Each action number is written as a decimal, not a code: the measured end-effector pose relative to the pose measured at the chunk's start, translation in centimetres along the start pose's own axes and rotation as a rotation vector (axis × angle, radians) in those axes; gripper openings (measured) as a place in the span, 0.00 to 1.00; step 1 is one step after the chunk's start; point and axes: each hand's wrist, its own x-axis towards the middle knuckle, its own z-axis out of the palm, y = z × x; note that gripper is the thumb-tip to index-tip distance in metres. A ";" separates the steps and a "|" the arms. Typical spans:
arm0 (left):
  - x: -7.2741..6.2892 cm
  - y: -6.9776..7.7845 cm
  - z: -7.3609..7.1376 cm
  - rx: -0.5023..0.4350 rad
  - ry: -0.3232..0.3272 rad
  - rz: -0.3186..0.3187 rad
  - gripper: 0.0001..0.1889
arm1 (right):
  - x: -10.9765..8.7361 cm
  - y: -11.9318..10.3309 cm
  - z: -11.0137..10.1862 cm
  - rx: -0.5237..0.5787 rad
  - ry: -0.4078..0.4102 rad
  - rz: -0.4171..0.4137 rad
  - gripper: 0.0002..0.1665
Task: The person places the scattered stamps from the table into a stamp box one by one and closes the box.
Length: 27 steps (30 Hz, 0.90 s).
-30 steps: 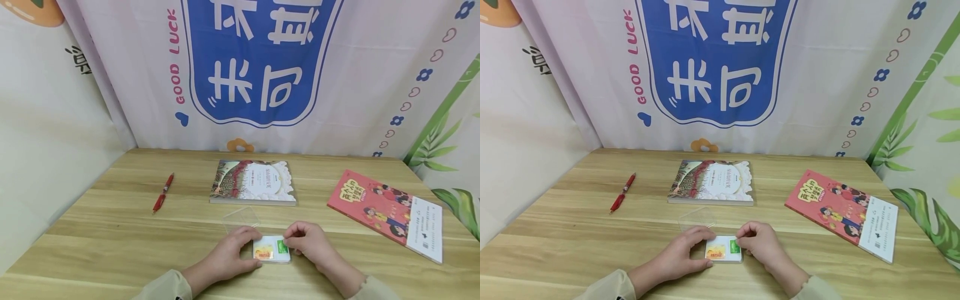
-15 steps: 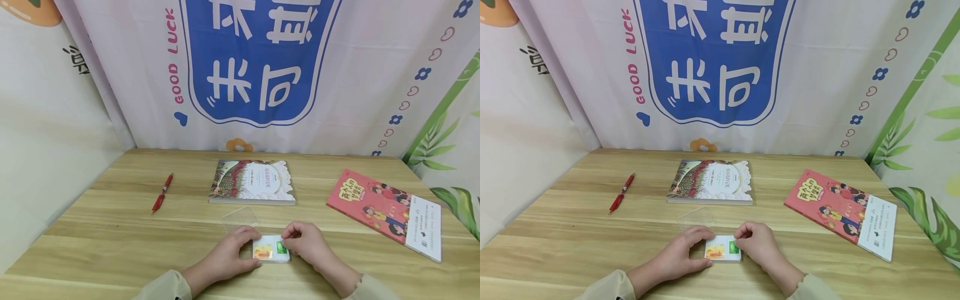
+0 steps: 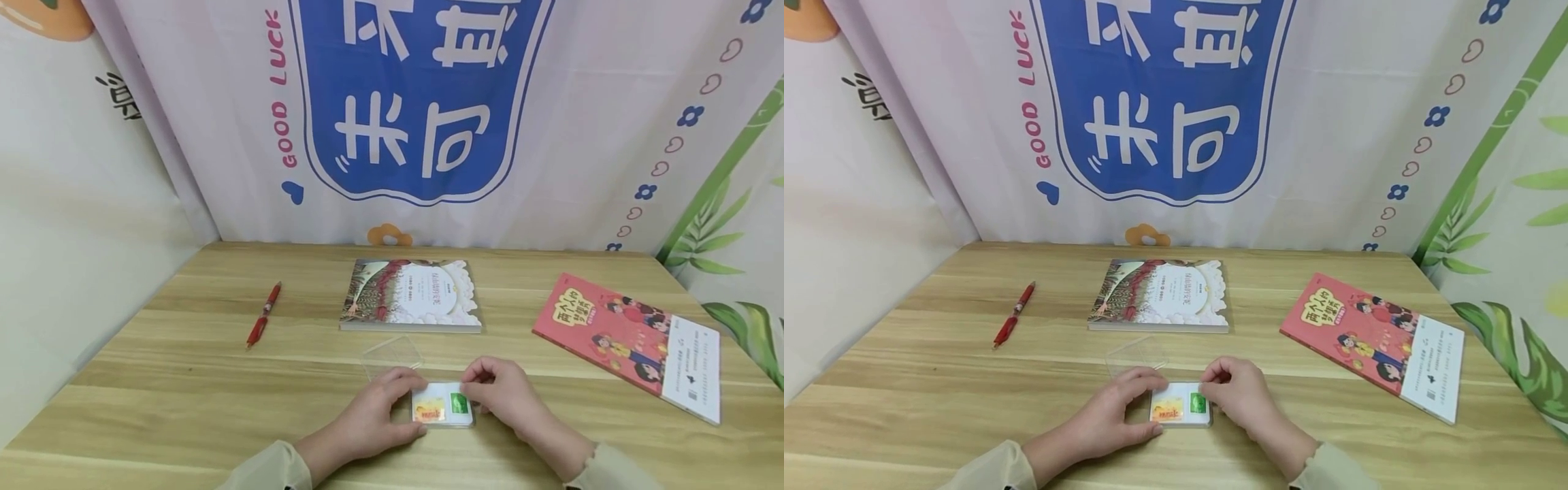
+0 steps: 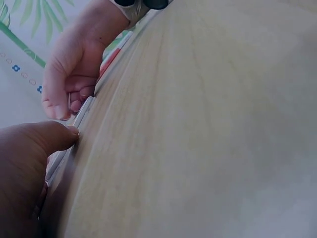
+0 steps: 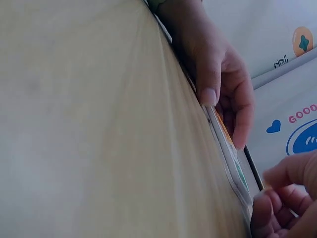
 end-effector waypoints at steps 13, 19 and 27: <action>-0.1 0.1 -3.2 -0.154 0.110 0.017 0.25 | 3.1 -2.3 -2.3 -0.229 -0.267 -0.338 0.13; -0.1 -0.6 -4.2 -0.115 0.141 -0.022 0.27 | 5.5 -2.9 -1.5 -0.290 -0.434 -0.474 0.19; -0.2 -1.6 -4.8 -0.070 0.169 -0.166 0.32 | 7.4 -3.3 -0.3 -0.330 -0.551 -0.515 0.23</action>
